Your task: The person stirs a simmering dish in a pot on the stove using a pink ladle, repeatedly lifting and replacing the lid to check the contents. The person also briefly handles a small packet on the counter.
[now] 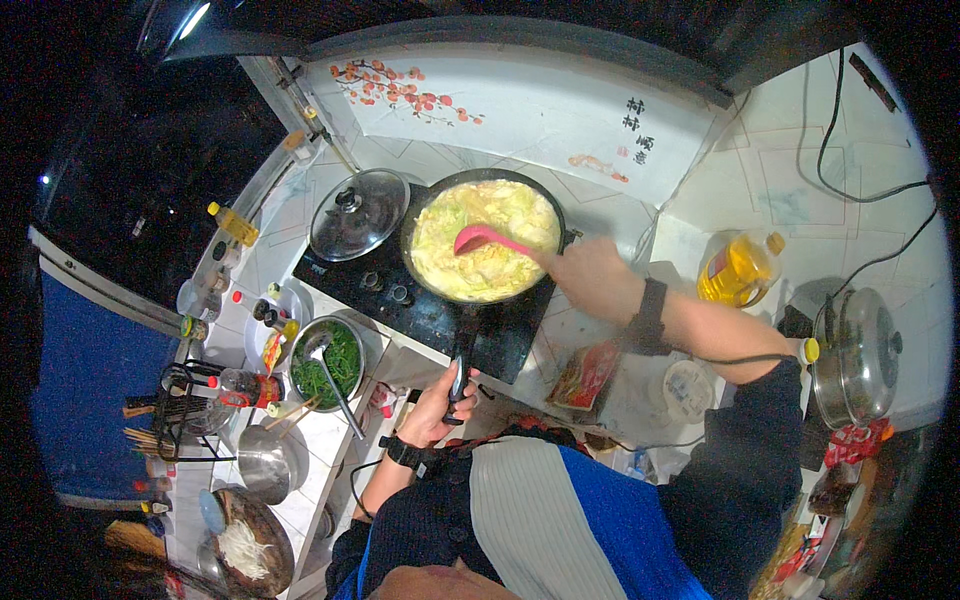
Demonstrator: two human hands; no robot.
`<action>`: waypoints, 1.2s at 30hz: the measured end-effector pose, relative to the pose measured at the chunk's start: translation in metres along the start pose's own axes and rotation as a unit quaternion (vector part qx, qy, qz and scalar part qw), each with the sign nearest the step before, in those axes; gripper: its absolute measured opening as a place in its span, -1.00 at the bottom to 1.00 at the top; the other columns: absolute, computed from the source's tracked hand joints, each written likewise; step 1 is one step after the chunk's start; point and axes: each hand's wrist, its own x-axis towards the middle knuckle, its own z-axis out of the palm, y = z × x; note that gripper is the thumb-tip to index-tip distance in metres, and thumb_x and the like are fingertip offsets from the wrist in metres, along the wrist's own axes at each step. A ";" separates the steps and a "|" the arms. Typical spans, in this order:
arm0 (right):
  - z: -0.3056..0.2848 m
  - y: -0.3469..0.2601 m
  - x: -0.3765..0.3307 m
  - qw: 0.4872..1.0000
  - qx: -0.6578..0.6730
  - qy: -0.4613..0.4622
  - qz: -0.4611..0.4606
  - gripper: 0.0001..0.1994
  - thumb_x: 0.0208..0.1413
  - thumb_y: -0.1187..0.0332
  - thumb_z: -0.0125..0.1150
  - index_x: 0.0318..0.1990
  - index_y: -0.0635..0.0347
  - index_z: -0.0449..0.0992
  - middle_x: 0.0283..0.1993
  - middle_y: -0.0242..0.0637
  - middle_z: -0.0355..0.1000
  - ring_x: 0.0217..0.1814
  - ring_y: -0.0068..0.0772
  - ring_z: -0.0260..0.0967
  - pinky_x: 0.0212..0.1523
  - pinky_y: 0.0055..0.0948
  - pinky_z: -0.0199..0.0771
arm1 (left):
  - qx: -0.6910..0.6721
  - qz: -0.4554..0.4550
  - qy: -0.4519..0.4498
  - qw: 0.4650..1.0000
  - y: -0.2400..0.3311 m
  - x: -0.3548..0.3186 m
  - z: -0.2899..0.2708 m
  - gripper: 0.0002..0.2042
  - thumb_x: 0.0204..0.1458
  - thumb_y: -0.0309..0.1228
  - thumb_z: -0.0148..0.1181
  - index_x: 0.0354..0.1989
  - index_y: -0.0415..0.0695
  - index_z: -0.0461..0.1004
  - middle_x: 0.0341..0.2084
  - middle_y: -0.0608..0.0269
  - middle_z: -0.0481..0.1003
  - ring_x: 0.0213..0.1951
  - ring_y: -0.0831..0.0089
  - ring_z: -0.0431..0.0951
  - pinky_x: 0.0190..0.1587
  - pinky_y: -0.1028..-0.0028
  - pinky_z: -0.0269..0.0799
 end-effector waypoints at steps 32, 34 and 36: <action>0.088 -0.016 0.111 0.980 0.162 0.092 0.067 -0.47 -0.04 0.46 -0.07 0.17 -0.14 0.25 -0.52 -0.08 0.42 -0.47 -0.10 0.43 -0.49 -0.19 0.41 | 0.021 0.008 0.035 0.999 -0.002 0.000 0.005 -0.61 0.19 -0.06 -0.19 -0.13 -0.18 0.28 -0.57 0.41 0.20 -0.62 0.66 0.09 -0.63 0.67 -0.01; 0.079 -0.015 0.098 0.982 0.122 0.144 -0.008 -0.48 -0.02 0.45 -0.08 0.17 -0.16 0.24 -0.53 -0.12 0.38 -0.50 -0.14 0.42 -0.52 -0.23 0.40 | 0.017 0.013 0.008 1.000 -0.002 0.000 0.004 -0.61 0.19 -0.05 -0.18 -0.13 -0.17 0.28 -0.57 0.41 0.19 -0.62 0.66 0.09 -0.63 0.67 -0.01; 0.071 -0.008 0.082 0.982 0.075 0.161 -0.057 -0.48 -0.01 0.44 -0.08 0.18 -0.18 0.23 -0.54 -0.16 0.34 -0.54 -0.18 0.40 -0.54 -0.26 0.39 | 0.016 0.003 0.029 0.999 -0.002 0.000 0.004 -0.61 0.18 -0.04 -0.17 -0.13 -0.17 0.28 -0.57 0.41 0.19 -0.61 0.66 0.09 -0.63 0.67 -0.01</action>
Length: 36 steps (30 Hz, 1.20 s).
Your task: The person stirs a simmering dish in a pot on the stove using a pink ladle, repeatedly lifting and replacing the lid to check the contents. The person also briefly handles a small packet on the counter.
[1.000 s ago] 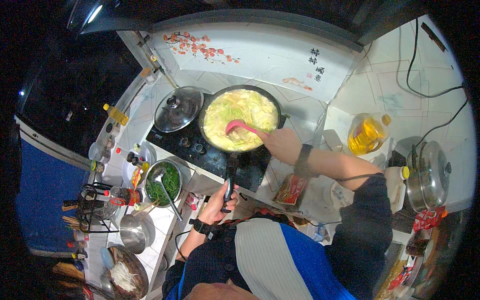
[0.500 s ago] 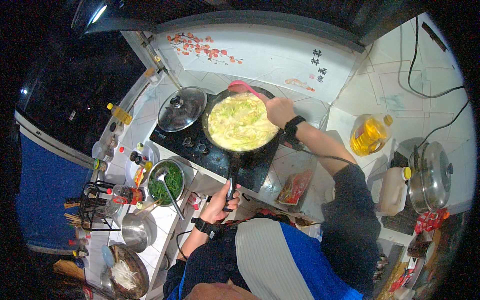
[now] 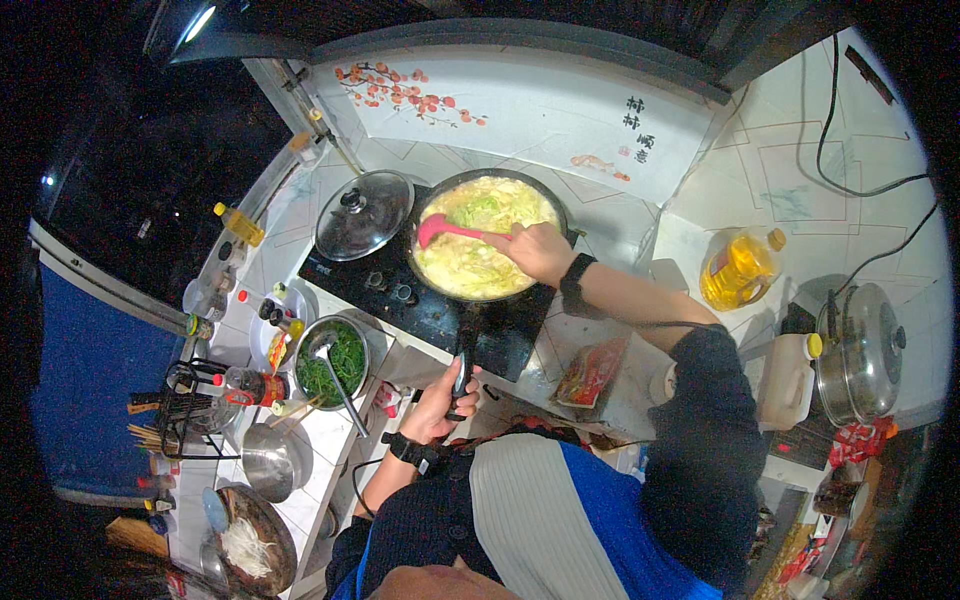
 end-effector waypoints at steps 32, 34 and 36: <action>-0.049 -0.007 -0.072 0.977 0.015 -0.180 0.112 -0.62 0.15 0.26 -0.12 0.15 -0.19 0.25 -0.68 -0.17 0.33 -0.64 -0.11 0.33 -0.63 -0.15 0.26 | -0.002 -0.001 -0.001 1.000 0.001 -0.001 0.001 -0.62 0.20 -0.07 -0.19 -0.13 -0.17 0.27 -0.56 0.41 0.20 -0.61 0.66 0.10 -0.63 0.68 -0.01; -0.026 -0.011 -0.065 0.985 0.029 -0.139 0.098 -0.61 0.14 0.28 -0.12 0.16 -0.18 0.23 -0.67 -0.18 0.33 -0.62 -0.11 0.34 -0.63 -0.14 0.26 | 0.004 0.008 -0.025 1.000 0.001 0.000 0.001 -0.62 0.20 -0.07 -0.20 -0.13 -0.18 0.27 -0.57 0.41 0.20 -0.61 0.67 0.10 -0.62 0.68 -0.01; -0.010 -0.012 -0.059 0.988 0.033 -0.112 0.098 -0.60 0.13 0.29 -0.12 0.16 -0.17 0.22 -0.66 -0.18 0.33 -0.61 -0.10 0.35 -0.63 -0.14 0.26 | -0.009 -0.004 -0.011 1.000 0.001 -0.001 0.000 -0.62 0.20 -0.07 -0.20 -0.14 -0.18 0.27 -0.57 0.41 0.20 -0.61 0.67 0.10 -0.62 0.69 -0.01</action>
